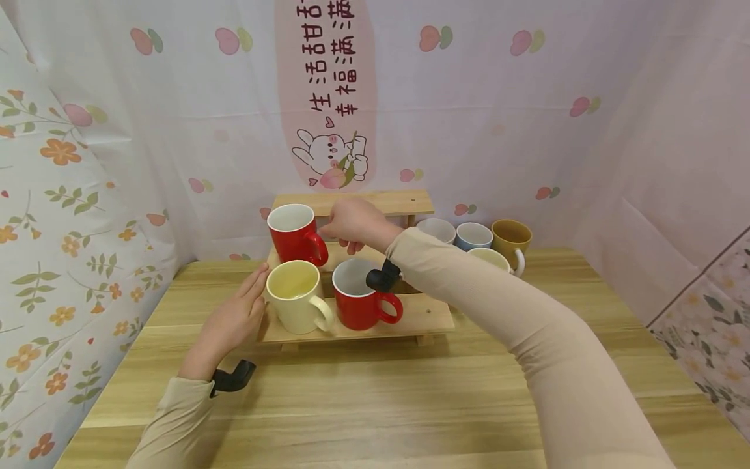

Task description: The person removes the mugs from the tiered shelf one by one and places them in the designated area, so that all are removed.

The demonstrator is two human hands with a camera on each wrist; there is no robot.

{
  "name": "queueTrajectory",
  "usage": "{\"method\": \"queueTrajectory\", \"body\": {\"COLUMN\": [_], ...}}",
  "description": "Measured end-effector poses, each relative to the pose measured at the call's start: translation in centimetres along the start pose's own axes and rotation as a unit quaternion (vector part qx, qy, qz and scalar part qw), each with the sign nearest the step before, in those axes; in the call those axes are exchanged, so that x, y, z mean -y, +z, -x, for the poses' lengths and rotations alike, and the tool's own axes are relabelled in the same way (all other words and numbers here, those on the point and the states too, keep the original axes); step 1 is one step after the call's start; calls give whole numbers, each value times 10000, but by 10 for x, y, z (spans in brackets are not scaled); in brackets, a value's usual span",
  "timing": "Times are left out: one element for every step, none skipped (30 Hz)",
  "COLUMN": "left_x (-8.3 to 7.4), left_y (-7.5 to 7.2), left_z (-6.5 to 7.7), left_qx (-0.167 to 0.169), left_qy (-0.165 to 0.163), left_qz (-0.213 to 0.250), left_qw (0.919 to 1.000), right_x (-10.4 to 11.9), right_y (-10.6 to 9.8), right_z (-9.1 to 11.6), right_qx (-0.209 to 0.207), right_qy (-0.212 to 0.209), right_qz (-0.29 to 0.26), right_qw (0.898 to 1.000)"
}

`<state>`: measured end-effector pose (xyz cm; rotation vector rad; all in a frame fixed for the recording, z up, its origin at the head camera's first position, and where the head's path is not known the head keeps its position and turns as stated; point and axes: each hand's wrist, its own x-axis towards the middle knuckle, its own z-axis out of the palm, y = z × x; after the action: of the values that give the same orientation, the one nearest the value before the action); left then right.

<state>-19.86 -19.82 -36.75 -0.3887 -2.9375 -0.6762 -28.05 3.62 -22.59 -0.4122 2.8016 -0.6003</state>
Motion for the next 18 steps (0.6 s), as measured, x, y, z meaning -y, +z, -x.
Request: {"method": "queueTrajectory", "body": {"left_x": [0, -1, -1, -1, -1, -1, -2, -2, -2, -2, -2, -3, -3, -3, -3, -3, -3, -3], "left_y": [0, -1, -1, 0, 0, 0, 0, 0, 0, 0, 0, 0, 0, 0, 1, 1, 1, 1], "left_z": [0, 0, 0, 0, 1, 1, 1, 1, 1, 1, 1, 1, 1, 1, 1, 1, 1, 1], "left_qx": [-5, 0, -4, -12, -14, -14, -11, -9, -4, -3, 6, 16, 16, 7, -5, -18, -26, -39], "left_qy": [8, 2, 5, 6, 2, -1, -10, -18, -27, -32, -39, -43, -50, -53, -52, -49, -54, -55], "left_qz": [-1, -8, -13, -20, -44, -51, -56, -70, -65, -70, -68, -65, -63, -53, -40, -42, -32, -25], "left_qw": [10000, 10000, 10000, 10000, 10000, 10000, 10000, 10000, 10000, 10000, 10000, 10000, 10000, 10000, 10000, 10000, 10000, 10000], "right_x": [2, 4, 6, 8, 9, 11, 12, 13, 13, 14, 14, 15, 15, 15, 15, 14, 14, 13], "right_y": [1, 2, 2, 4, 5, 7, 8, 10, 11, 12, 14, 15, 16, 17, 18, 19, 20, 21], "right_z": [-1, -1, -1, -2, -3, -3, -4, -5, -6, -7, -8, -9, -10, -12, -13, -14, -15, -16], "right_qx": [0, 7, 19, 47, 74, 101, 136, 174, 203, 228, 246, 265, 285, 303, 318, 334, 349, 360], "right_qy": [-9, -18, -35, -51, -72, -103, -134, -161, -174, -179, -177, -173, -164, -158, -153, -158, -162, -175], "right_qz": [34, 65, 94, 113, 115, 139, 153, 163, 137, 107, 64, 17, -45, -119, -189, -241, -300, -354], "right_qw": [10000, 10000, 9999, 9999, 9999, 9998, 9997, 9996, 9995, 9995, 9995, 9995, 9995, 9993, 9992, 9990, 9988, 9986]}}
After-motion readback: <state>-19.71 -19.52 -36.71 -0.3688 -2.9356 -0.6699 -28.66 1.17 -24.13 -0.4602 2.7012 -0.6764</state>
